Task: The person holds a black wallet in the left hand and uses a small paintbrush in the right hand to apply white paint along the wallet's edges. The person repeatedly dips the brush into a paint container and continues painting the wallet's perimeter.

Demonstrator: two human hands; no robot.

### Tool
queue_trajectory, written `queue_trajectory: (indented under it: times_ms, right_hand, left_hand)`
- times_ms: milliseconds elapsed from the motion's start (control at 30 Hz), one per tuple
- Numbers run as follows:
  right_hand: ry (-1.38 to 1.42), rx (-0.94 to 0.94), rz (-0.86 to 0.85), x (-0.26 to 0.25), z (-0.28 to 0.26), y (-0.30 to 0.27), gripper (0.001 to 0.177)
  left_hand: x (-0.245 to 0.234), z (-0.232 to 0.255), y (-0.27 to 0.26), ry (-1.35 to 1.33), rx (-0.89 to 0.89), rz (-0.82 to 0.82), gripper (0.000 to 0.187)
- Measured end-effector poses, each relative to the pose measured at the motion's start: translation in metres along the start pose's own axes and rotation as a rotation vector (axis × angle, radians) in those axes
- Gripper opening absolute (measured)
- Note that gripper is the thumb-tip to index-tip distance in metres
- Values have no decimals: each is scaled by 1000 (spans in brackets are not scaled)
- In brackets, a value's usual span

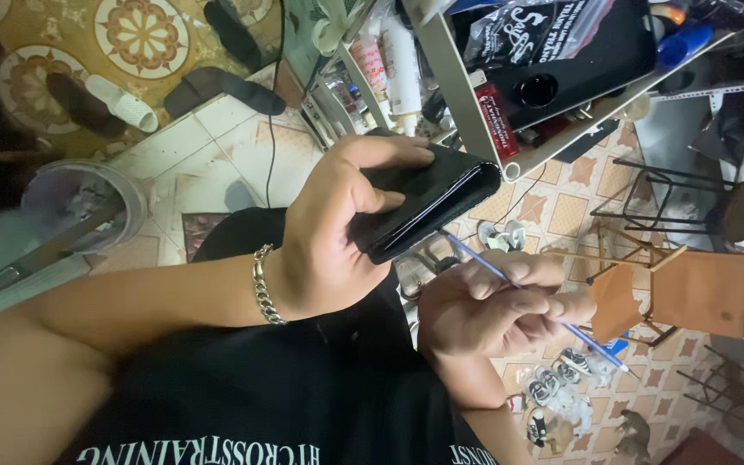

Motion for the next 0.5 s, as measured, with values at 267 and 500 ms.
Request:
queue_trajectory:
  times_ms: [267,500]
  right_hand:
    - [-130,-39,128,-12,11,22,13]
    - [-29,39,161,-20,10,20,11]
  left_hand:
    - [-2,-3,-1,6,-1,18,16]
    - [-6,-6,-4,48,-18,24,17]
Point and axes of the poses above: each hand's wrist, its own y-axis towards the middle knuckle, its own x-axis out of the palm, z = x × y, the point moved 3 cm from there along y, towards the middle knuckle, and after that the axes turned 10 degrees about -x, right-handed, at the moved point
